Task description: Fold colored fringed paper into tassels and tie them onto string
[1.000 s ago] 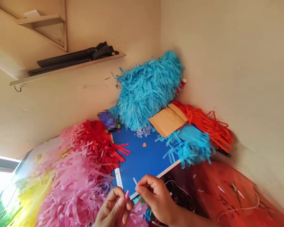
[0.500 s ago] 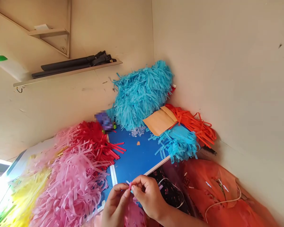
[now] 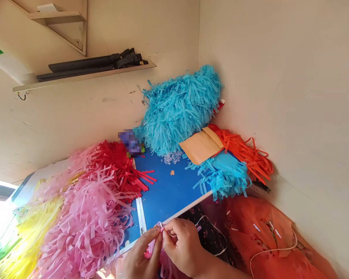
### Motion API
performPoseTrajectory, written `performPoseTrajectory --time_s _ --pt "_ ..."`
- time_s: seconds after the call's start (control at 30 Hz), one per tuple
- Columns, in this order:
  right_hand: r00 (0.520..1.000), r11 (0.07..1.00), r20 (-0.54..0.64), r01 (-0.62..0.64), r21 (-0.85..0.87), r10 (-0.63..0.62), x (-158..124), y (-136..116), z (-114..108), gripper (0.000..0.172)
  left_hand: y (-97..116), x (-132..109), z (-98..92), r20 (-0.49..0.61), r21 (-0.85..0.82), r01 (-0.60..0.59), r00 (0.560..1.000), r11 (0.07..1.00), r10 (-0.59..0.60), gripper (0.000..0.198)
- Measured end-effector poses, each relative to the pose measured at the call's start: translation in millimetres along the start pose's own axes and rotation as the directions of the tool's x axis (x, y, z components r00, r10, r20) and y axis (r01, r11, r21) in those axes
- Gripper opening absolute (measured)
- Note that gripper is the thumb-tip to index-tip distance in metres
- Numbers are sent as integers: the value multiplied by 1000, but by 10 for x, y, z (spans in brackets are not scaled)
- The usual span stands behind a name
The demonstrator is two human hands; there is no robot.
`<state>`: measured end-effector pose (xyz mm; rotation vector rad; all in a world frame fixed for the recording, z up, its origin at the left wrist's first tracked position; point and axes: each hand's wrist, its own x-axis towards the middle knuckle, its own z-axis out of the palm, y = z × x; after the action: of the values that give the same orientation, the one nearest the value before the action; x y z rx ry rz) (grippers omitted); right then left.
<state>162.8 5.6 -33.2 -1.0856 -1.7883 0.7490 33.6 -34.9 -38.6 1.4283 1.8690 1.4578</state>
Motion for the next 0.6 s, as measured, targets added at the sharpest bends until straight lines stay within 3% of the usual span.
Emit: performPoseTrajectory --time_s 0.1,0.23,0.37,0.5,0.6 --pt "999 999 28 -38 -27 38 -4 7 14 16 8 7 -40 32 45 44 998 998 -45 10" --pt "992 994 58 -113 0 113 -9 -6 12 17 -8 -40 -25 27 45 -18 999 999 17 11" --pt "995 997 72 -62 -38 65 -32 3 6 18 -71 -72 -8 -3 93 -46 999 995 47 12" --pt "999 991 50 28 -129 -22 -48 23 9 16 -120 -19 -43 58 155 -85 995 984 77 12" --pt "997 996 68 -40 -82 46 -30 31 15 14 -119 10 -51 92 168 -32 996 985 16 11"
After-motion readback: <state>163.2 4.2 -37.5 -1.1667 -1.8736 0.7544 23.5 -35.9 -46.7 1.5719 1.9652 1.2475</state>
